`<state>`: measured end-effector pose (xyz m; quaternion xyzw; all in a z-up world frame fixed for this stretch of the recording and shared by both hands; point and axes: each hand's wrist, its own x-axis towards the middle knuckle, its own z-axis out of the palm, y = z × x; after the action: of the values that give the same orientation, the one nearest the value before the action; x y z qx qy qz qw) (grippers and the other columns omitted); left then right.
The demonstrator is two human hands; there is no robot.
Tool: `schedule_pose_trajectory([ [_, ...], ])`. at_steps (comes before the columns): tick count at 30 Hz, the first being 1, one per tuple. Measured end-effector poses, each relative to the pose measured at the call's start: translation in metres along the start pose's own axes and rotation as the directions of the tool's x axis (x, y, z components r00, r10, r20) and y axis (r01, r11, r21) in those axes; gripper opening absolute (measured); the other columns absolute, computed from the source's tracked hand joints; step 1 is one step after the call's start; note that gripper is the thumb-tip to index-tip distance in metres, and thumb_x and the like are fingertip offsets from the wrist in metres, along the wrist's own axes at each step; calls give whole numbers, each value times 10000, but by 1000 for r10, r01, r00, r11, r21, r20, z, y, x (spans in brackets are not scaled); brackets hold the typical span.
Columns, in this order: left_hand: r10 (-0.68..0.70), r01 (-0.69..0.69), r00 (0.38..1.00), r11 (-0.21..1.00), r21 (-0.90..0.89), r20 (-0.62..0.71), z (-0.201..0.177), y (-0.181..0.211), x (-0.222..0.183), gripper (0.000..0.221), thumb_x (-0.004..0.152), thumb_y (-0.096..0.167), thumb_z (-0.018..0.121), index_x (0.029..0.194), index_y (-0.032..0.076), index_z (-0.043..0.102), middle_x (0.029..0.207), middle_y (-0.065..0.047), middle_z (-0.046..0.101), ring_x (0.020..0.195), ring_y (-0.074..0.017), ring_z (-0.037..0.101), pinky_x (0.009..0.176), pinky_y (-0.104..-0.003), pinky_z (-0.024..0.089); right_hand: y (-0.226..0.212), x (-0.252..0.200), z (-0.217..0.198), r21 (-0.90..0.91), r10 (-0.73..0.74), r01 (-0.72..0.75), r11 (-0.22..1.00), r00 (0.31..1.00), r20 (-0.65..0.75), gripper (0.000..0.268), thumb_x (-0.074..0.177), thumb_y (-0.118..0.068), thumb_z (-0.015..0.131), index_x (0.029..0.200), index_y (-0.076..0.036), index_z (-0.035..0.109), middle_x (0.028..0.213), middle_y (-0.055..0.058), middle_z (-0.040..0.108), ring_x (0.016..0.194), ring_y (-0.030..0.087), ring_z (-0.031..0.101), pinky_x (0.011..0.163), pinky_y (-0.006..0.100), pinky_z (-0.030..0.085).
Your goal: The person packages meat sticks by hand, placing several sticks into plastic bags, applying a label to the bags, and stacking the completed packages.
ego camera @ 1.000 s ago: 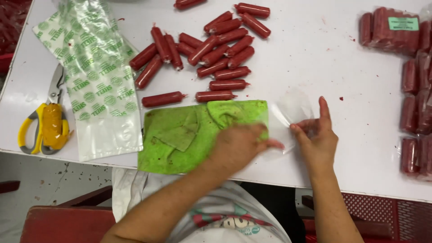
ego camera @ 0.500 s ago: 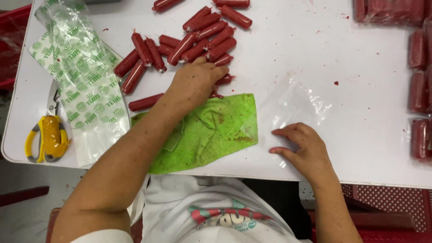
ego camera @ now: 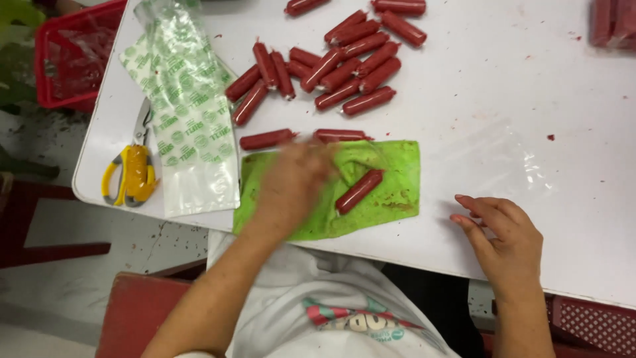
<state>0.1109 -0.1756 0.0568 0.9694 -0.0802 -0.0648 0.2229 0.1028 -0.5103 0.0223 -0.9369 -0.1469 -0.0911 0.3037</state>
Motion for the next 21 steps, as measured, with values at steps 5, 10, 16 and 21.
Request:
schedule_pose_trajectory([
  [5, -22, 113, 964, 936, 334, -266, -15, -112, 15, 494, 878, 42, 544, 1320, 214, 683, 1110, -62, 711, 994, -339, 618, 816, -479, 450, 4, 6, 18, 90, 164, -172, 981, 982, 88, 94, 829, -210, 818, 921, -196, 809, 934, -50, 705, 888, 94, 660, 769, 221, 495],
  [10, 192, -41, 826, 958, 284, -529, -12, -40, 1, 422, 885, 258, 772, 1300, 229, 699, 880, -30, 687, 851, -260, 669, 732, -390, 554, 5, 1, 17, 152, 171, -168, 974, 985, -4, 77, 905, -230, 796, 945, -164, 806, 864, 36, 729, 846, 258, 708, 796, 353, 546],
  [16, 148, -154, 890, 988, 23, -432, 61, -14, 1, 278, 859, 266, 749, 1135, 231, 756, 1074, -61, 705, 1019, -319, 661, 817, -411, 561, 17, -1, 24, 24, 84, -84, 996, 996, -22, 75, 925, -125, 711, 999, -126, 725, 938, 67, 725, 907, 297, 702, 825, 410, 562],
  [21, 229, -163, 903, 966, 203, -364, 44, -58, 66, 431, 830, 217, 762, 1257, 205, 703, 1115, -81, 686, 1156, -343, 598, 943, -453, 503, 7, 7, 22, -132, -19, 21, 991, 1000, 20, 288, 947, 4, 601, 1102, -181, 759, 1009, 38, 706, 952, 257, 684, 892, 367, 552],
])
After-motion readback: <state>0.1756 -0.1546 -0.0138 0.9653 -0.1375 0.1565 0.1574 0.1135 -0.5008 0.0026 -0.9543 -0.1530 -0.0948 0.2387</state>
